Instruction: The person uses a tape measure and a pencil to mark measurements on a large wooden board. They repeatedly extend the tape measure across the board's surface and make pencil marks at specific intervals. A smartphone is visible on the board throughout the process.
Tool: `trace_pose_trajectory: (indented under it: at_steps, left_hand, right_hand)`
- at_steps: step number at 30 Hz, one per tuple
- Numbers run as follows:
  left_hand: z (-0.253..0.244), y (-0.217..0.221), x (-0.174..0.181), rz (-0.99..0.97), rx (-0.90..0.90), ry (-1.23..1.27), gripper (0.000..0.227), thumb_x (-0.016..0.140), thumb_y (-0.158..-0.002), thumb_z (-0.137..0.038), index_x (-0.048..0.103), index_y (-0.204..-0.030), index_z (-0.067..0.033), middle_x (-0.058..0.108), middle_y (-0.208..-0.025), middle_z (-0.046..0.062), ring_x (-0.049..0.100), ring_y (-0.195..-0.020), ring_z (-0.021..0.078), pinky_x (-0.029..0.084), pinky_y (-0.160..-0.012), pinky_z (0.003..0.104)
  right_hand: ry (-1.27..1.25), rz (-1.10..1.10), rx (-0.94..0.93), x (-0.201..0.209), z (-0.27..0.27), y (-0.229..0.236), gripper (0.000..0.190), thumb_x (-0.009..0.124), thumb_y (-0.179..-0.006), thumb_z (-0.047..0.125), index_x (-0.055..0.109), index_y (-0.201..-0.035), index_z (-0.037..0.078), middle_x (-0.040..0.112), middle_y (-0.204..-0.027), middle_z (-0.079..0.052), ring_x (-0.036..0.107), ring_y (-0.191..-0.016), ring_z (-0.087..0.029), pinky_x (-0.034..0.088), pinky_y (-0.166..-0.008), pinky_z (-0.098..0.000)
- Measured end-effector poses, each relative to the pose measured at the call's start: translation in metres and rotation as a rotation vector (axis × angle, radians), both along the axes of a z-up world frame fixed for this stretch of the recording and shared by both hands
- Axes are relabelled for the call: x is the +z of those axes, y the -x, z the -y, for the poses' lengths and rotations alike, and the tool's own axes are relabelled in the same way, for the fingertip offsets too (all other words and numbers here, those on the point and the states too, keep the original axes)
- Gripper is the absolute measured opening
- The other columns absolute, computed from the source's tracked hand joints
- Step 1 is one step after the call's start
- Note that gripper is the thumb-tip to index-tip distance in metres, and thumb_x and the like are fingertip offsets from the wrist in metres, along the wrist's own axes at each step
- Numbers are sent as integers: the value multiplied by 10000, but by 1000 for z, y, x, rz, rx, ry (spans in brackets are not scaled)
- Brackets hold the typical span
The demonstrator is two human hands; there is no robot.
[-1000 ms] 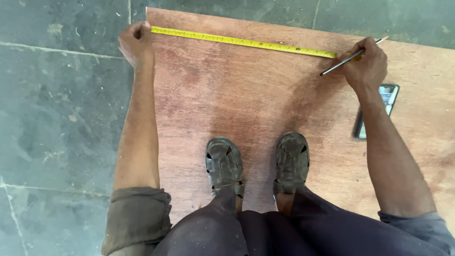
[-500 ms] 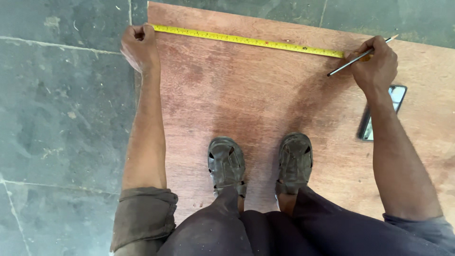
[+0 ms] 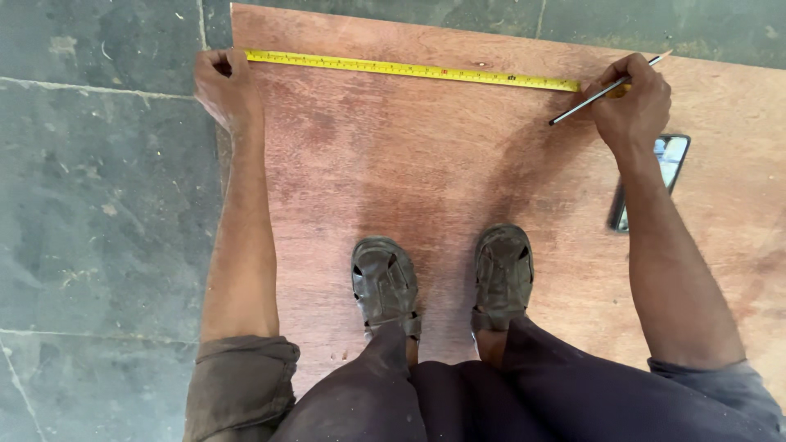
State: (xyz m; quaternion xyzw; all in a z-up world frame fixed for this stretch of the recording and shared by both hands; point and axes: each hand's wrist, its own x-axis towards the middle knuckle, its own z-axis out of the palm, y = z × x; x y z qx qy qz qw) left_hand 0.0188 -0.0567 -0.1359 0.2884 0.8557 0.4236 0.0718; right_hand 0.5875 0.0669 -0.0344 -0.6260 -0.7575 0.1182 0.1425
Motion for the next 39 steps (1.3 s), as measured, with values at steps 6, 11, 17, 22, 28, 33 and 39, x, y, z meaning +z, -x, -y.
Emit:
trace_pose_trajectory:
  at_steps: [6, 11, 17, 22, 28, 33, 39]
  left_hand:
    - [2, -52, 19, -187, -23, -13, 391, 716, -973, -157, 560, -1325, -89, 504, -1415, 136, 554, -1345, 302, 447, -1141, 545]
    - [27, -152, 60, -89, -291, -71, 662, 656, -1062, -243, 327, -1590, -18, 342, -1618, 243, 314, -1545, 408, 299, -1285, 616]
    - [115, -276, 121, 133, -615, -36, 593, 673, -1015, -200, 457, -1518, 28, 433, -1546, 267, 420, -1457, 434, 370, -1219, 529]
    - [151, -313, 142, 461, -757, 73, 325, 670, -957, -190, 655, -1245, -39, 502, -1443, 229, 542, -1343, 354, 518, -1089, 439]
    - [104, -257, 164, 127, -854, -54, 167, 636, -990, -140, 691, -1133, -72, 594, -1391, 182, 572, -1333, 314, 510, -1126, 462]
    - [28, -164, 231, -228, -1015, -81, 182, 670, -1030, -106, 656, -1208, -73, 636, -1362, 162, 611, -1317, 321, 521, -1151, 431]
    - [-53, -118, 352, -413, -1159, 625, 291, 618, -1045, -259, 634, -1251, -54, 692, -1058, 199, 665, -947, 343, 541, -793, 504]
  right_hand:
    - [-12, -51, 15, 3, 3, 4, 218, 885, -859, 157, 682, -900, 88, 736, -891, -64, 704, -831, -269, 540, -725, -416]
    - [-10, -68, 9, 9, 4, 3, 228, 897, -848, 164, 690, -901, 85, 734, -883, -80, 706, -835, -282, 544, -725, -416]
    - [5, -99, -45, 15, 3, 11, 273, 914, -812, 201, 697, -931, 85, 730, -872, -84, 687, -854, -294, 540, -747, -439]
    - [20, -66, -100, 15, 5, 12, 264, 906, -813, 218, 688, -899, 98, 723, -858, -79, 663, -862, -303, 521, -721, -460]
    - [52, -89, -47, 20, 4, 7, 275, 917, -832, 228, 690, -892, 85, 710, -847, -96, 687, -800, -291, 535, -687, -430]
    - [132, -110, -43, 24, 2, 6, 290, 934, -847, 260, 710, -921, 92, 725, -849, -66, 703, -792, -244, 539, -686, -396]
    - [89, -55, -12, 14, 0, 1, 260, 936, -830, 205, 730, -917, 70, 730, -861, -69, 695, -793, -237, 532, -676, -389]
